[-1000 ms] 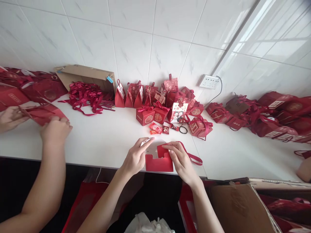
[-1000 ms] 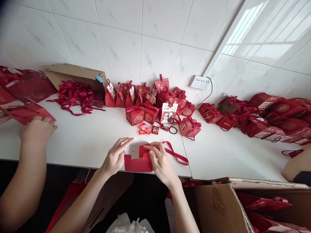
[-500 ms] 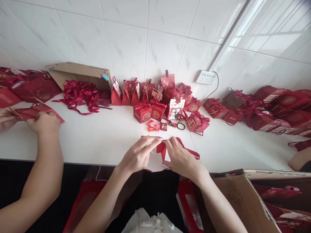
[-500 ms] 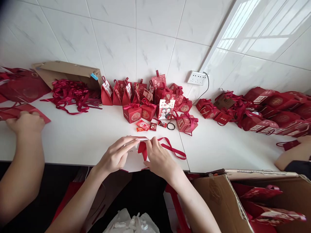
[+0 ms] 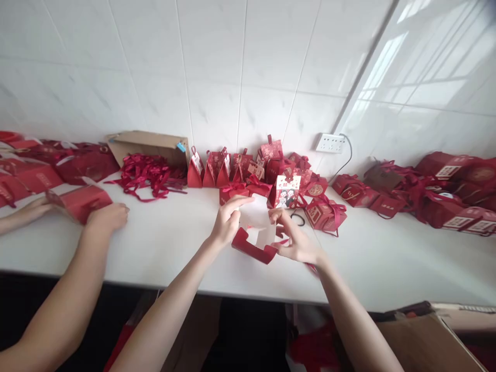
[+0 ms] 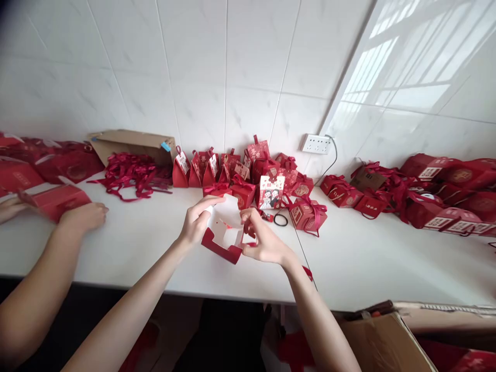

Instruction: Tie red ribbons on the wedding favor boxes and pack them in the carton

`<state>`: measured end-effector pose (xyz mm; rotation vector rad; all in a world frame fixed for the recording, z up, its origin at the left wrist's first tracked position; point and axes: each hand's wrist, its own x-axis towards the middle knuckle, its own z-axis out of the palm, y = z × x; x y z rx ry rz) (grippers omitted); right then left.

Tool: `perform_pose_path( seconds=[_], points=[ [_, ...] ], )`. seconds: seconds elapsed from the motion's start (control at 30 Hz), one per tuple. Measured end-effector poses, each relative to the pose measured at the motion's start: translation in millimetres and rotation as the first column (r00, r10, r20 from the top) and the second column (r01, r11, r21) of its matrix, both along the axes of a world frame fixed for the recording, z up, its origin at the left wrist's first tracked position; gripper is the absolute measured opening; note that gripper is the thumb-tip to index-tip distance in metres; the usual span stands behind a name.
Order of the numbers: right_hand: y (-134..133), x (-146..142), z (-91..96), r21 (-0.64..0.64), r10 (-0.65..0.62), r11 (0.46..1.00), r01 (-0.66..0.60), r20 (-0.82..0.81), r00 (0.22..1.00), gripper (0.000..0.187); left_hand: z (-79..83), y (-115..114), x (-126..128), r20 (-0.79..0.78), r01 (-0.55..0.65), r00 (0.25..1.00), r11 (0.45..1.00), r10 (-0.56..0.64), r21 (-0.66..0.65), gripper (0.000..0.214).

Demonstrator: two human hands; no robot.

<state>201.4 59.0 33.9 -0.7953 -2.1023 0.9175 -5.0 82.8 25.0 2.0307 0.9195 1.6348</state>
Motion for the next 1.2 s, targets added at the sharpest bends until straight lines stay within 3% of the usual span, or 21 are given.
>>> perform_pose_path(
  seconds=[0.1,0.23,0.37,0.47,0.53,0.67,0.8,0.93,1.07,1.2],
  points=[
    [25.1,0.1,8.6,-0.05,0.028,0.998,-0.026,0.03,0.999,0.032,5.3,28.2,6.6,0.042,-0.014,0.999,0.999,0.015,-0.041,0.042],
    [62.4,5.3,3.6,-0.149,0.011,0.988,-0.039,-0.18,0.984,0.028,5.0,62.9,17.0,0.086,-0.003,0.996,0.999,0.006,-0.044,0.038],
    [77.5,16.9,-17.1,-0.213,0.026,0.973,-0.092,-0.295,0.955,0.04,-12.7,77.4,21.8,0.1,-0.001,0.995,0.998,0.006,-0.055,0.039],
    [70.1,22.8,-29.3,-0.212,0.112,0.964,-0.159,-0.217,0.97,0.056,-30.2,72.2,22.3,0.077,-0.022,0.997,0.997,0.028,-0.077,0.041],
    [63.1,21.7,-31.5,-0.172,0.079,0.981,-0.096,-0.102,0.992,0.061,-36.1,66.0,23.1,0.06,-0.052,0.997,0.997,0.055,-0.057,0.041],
    [58.7,12.5,-30.5,-0.056,-0.161,0.985,0.164,0.046,0.986,0.051,-33.5,58.4,23.4,0.039,-0.039,0.998,0.999,0.039,-0.013,0.042],
    [64.5,5.8,-37.8,0.019,-0.343,0.939,0.343,-0.004,0.939,0.055,-29.9,54.3,17.5,-0.146,0.099,0.985,0.995,-0.096,0.015,0.038],
    [67.9,3.7,-45.4,0.042,-0.399,0.915,0.401,-0.053,0.915,0.062,-32.0,52.5,11.6,-0.295,0.14,0.949,0.986,-0.107,0.095,0.036],
    [68.5,9.9,-44.0,0.003,-0.326,0.945,0.328,-0.107,0.939,0.064,-33.6,54.7,9.6,-0.377,0.102,0.925,0.984,-0.041,0.143,0.044],
    [68.4,19.7,-39.7,-0.174,-0.075,0.983,0.052,-0.127,0.989,0.055,-35.0,56.9,9.6,-0.403,0.011,0.913,0.987,0.056,0.161,0.049]
  ],
)
